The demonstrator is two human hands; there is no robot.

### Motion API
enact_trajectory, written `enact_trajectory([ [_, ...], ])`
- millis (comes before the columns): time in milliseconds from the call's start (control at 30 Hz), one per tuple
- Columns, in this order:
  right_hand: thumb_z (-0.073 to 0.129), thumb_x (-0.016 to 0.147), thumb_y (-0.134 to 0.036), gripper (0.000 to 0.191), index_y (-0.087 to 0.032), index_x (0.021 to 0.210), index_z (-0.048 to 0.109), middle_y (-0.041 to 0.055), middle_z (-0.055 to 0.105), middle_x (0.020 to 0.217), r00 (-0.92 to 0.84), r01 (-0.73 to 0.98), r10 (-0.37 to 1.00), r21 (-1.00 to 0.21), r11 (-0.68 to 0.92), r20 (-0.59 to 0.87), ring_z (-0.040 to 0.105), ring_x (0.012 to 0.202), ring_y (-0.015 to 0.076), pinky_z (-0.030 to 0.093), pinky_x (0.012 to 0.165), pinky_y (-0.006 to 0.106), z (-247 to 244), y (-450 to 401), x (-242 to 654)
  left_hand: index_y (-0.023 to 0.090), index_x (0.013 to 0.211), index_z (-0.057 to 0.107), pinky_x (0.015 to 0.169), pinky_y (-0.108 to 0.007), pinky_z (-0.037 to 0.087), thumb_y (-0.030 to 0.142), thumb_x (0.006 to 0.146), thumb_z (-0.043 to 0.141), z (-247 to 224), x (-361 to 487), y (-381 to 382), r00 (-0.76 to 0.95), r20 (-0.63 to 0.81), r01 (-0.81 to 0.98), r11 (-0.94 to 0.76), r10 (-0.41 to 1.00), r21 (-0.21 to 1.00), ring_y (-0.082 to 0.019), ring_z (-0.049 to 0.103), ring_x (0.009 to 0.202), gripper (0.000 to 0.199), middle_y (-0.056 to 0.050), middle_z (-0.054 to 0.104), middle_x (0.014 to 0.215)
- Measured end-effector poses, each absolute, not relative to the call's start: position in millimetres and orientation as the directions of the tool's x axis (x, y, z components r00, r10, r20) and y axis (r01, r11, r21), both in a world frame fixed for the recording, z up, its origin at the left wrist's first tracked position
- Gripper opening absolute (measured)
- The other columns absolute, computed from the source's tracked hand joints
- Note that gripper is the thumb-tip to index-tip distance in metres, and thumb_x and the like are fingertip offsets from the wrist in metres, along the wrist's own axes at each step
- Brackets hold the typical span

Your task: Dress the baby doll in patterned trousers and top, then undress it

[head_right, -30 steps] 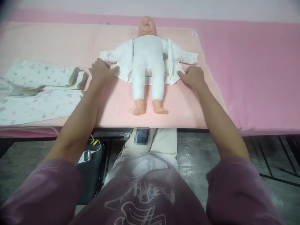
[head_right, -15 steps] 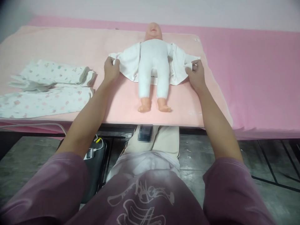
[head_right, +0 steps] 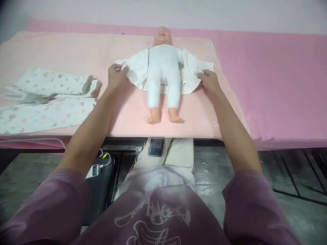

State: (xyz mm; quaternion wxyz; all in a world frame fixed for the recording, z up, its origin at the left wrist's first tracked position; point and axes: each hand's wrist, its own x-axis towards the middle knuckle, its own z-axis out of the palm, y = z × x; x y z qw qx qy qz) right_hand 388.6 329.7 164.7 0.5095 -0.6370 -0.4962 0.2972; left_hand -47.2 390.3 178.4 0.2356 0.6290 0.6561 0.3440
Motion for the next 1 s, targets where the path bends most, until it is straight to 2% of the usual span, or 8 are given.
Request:
enact_trajectory([
  [100, 0.077, 0.086, -0.061, 0.040, -0.030, 0.077, 0.053, 0.0023, 0.051, 0.069, 0.381, 0.271, 0.915, -0.962, 0.024, 0.130, 0.065, 0.081, 0.0283, 0.064, 0.084, 0.052, 196.7, 355.1, 372.3, 0.028, 0.113, 0.043, 0.093, -0.040, 0.046, 0.119, 0.081, 0.029, 201.5, -19.1, 399.9, -0.107, 0.342, 0.474, -0.254, 0.934, 0.843, -0.014, 0.048, 0.100, 0.098, 0.002, 0.059, 0.100],
  [167, 0.071, 0.086, -0.070, 0.036, -0.036, 0.083, 0.062, 0.0047, 0.063, 0.078, 0.324, 0.323, 0.909, -0.934, 0.153, 0.261, 0.069, 0.092, 0.0329, 0.065, 0.081, 0.054, 221.1, 366.3, 345.6, 0.029, 0.112, 0.043, 0.094, -0.042, 0.049, 0.122, 0.075, 0.020, 221.0, 9.7, 396.9, -0.026, 0.503, 0.411, -0.450, 0.864, 0.793, -0.016, 0.047, 0.100, 0.103, 0.000, 0.060, 0.107],
  [267, 0.051, 0.092, -0.093, 0.046, -0.060, 0.116, 0.071, -0.0014, 0.077, 0.089, 0.100, 0.563, 0.903, -0.772, 0.296, 0.419, 0.068, 0.116, 0.0391, 0.067, 0.081, 0.059, 244.3, 358.5, 295.9, 0.033, 0.116, 0.053, 0.100, -0.048, 0.053, 0.109, 0.095, 0.032, 242.7, 45.4, 375.3, 0.254, 0.578, 0.401, -0.629, 0.775, 0.666, -0.024, 0.056, 0.107, 0.081, -0.003, 0.067, 0.119],
  [333, 0.056, 0.098, -0.087, 0.053, -0.047, 0.125, 0.077, -0.0028, 0.081, 0.107, -0.080, 0.631, 0.880, -0.660, 0.408, 0.467, 0.071, 0.113, 0.0344, 0.064, 0.102, 0.061, 244.0, 338.8, 274.3, 0.037, 0.116, 0.060, 0.106, -0.053, 0.054, 0.094, 0.103, 0.046, 245.6, 51.2, 356.7, 0.424, 0.536, 0.427, -0.683, 0.730, 0.593, -0.029, 0.061, 0.115, 0.061, -0.003, 0.070, 0.127],
  [433, 0.067, 0.100, -0.077, 0.055, -0.047, 0.146, 0.070, 0.0023, 0.080, 0.111, -0.144, 0.706, 0.898, -0.593, 0.387, 0.415, 0.071, 0.114, 0.0345, 0.060, 0.112, 0.059, 223.7, 306.1, 274.7, 0.039, 0.124, 0.064, 0.117, -0.058, 0.051, 0.087, 0.094, 0.067, 232.9, 33.0, 335.8, 0.498, 0.451, 0.517, -0.671, 0.741, 0.531, -0.035, 0.057, 0.135, 0.057, -0.005, 0.068, 0.145],
  [567, 0.076, 0.097, -0.074, 0.069, -0.040, 0.155, 0.058, 0.0071, 0.074, 0.131, -0.117, 0.716, 0.879, -0.574, 0.397, 0.462, 0.068, 0.116, 0.0336, 0.060, 0.112, 0.056, 193.5, 284.7, 301.2, 0.038, 0.142, 0.059, 0.115, -0.062, 0.052, 0.087, 0.082, 0.081, 208.3, 3.4, 324.8, 0.435, 0.353, 0.529, -0.552, 0.829, 0.645, -0.043, 0.050, 0.149, 0.080, -0.011, 0.058, 0.160],
  [767, 0.073, 0.101, -0.069, 0.048, -0.041, 0.140, 0.069, 0.0093, 0.067, 0.145, -0.158, 0.715, 0.867, -0.551, 0.431, 0.473, 0.064, 0.133, 0.0385, 0.056, 0.118, 0.063, 187.3, 286.7, 296.3, 0.042, 0.151, 0.055, 0.109, -0.067, 0.052, 0.096, 0.079, 0.070, 194.5, 4.5, 318.0, 0.397, 0.270, 0.495, -0.452, 0.877, 0.742, -0.044, 0.045, 0.150, 0.092, -0.010, 0.060, 0.157],
  [1000, 0.062, 0.106, -0.076, 0.060, -0.044, 0.157, 0.060, 0.0109, 0.067, 0.143, -0.128, 0.721, 0.878, -0.565, 0.401, 0.461, 0.061, 0.142, 0.0416, 0.053, 0.121, 0.067, 179.8, 279.1, 305.7, 0.041, 0.153, 0.051, 0.116, -0.063, 0.047, 0.096, 0.086, 0.062, 185.7, -13.7, 314.2, 0.337, 0.292, 0.585, -0.442, 0.895, 0.680, -0.039, 0.042, 0.148, 0.088, -0.003, 0.061, 0.160],
])
